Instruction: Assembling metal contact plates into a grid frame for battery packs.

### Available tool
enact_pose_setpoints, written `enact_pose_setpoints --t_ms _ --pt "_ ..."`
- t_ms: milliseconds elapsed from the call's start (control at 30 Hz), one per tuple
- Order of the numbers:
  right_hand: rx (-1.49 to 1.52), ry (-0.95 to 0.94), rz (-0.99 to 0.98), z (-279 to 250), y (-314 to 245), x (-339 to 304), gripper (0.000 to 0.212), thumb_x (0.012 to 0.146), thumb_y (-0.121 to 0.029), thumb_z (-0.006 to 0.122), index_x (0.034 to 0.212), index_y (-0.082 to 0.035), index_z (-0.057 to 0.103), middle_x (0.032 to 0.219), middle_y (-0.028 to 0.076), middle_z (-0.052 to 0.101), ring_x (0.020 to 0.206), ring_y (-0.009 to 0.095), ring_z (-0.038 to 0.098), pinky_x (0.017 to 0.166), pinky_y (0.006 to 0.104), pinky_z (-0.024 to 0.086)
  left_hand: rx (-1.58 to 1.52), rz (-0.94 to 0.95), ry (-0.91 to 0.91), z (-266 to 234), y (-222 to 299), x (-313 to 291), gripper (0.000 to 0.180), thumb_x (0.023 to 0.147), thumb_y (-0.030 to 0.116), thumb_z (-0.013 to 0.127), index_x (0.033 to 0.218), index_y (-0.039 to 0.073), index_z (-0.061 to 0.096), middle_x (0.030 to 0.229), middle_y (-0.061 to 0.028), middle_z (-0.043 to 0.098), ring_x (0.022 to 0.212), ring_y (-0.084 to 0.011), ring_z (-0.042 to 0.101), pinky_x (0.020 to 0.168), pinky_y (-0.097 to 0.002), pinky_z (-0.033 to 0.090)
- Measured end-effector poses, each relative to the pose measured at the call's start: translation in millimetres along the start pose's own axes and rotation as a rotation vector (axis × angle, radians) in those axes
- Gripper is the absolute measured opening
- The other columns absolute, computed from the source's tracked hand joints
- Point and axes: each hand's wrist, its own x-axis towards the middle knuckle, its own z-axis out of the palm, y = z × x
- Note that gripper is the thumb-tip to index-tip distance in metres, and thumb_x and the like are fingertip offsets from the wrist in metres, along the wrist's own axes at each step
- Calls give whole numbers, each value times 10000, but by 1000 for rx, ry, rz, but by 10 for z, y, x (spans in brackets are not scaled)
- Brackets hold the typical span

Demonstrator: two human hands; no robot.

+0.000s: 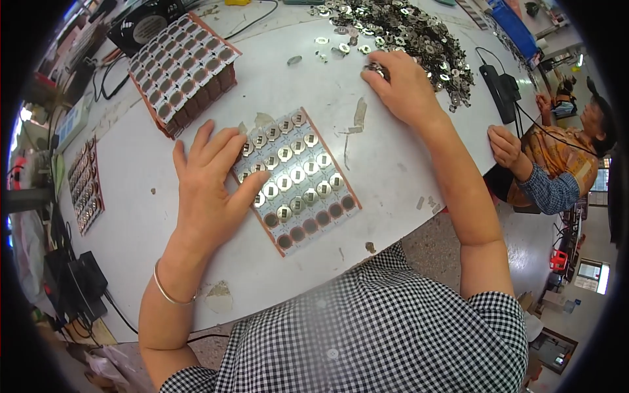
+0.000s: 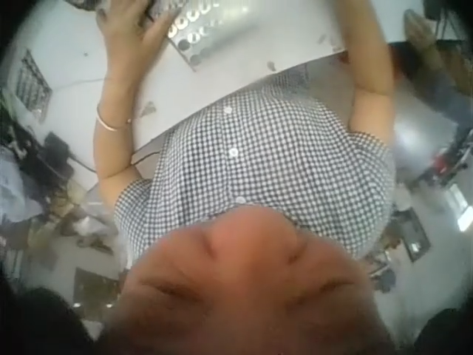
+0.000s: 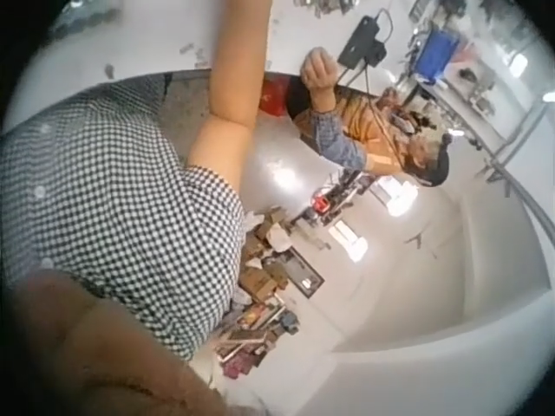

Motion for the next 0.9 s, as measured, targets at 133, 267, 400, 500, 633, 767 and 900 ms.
enact_pose_setpoints --t_ms 133,267,400,500,633,767,900 --pt "288 -165 57 -32 -202 262 275 903 -208 714 1121 -42 719 1019 104 695 853 220 679 805 338 546 3 4 -12 -14 -13 13 516 803 251 815 1234 6 670 1294 -126 654 1374 -425 470 1135 -667 209" --pt "468 -94 -60 -232 -328 280 213 900 -80 681 1105 -49 728 928 31 651 735 105 578 676 269 491 -15 1 -19 -21 -25 14 522 800 250 815 1236 3 669 1294 -126 651 1375 -428 467 1137 -665 207" --pt "533 -267 -167 -459 -278 73 209 908 -37 673 1104 -60 741 972 5 696 740 75 570 651 247 474 -4 7 -60 -87 -24 9 537 794 234 822 1259 12 669 1344 -132 635 1411 -413 447 1167 -647 187" --pt "505 -266 -74 -468 -91 -68 185 918 -50 679 1092 -34 742 977 22 720 743 76 580 662 246 483 -18 11 -70 -59 -25 16 540 788 231 822 1260 15 669 1348 -136 632 1414 -412 444 1170 -650 182" --pt "440 -275 79 -529 -27 -232 167 925 -62 683 1071 -2 737 943 43 730 750 89 600 686 248 499 -23 22 -38 -38 -39 -3 537 776 242 818 1238 11 672 1311 -137 640 1389 -425 455 1150 -671 191" --pt "468 -307 -1 -628 -195 -487 168 919 -49 687 1072 3 733 928 61 725 753 93 608 690 250 503 -36 9 -46 -38 -35 -8 533 777 243 816 1237 13 675 1317 -139 639 1395 -424 451 1157 -669 183" --pt "572 -459 -53 -806 -374 -776 210 873 -13 723 1083 -22 737 929 60 701 771 122 625 691 252 504 -29 5 -43 -38 -33 1 530 784 241 813 1242 13 675 1322 -138 638 1401 -423 448 1166 -658 176"
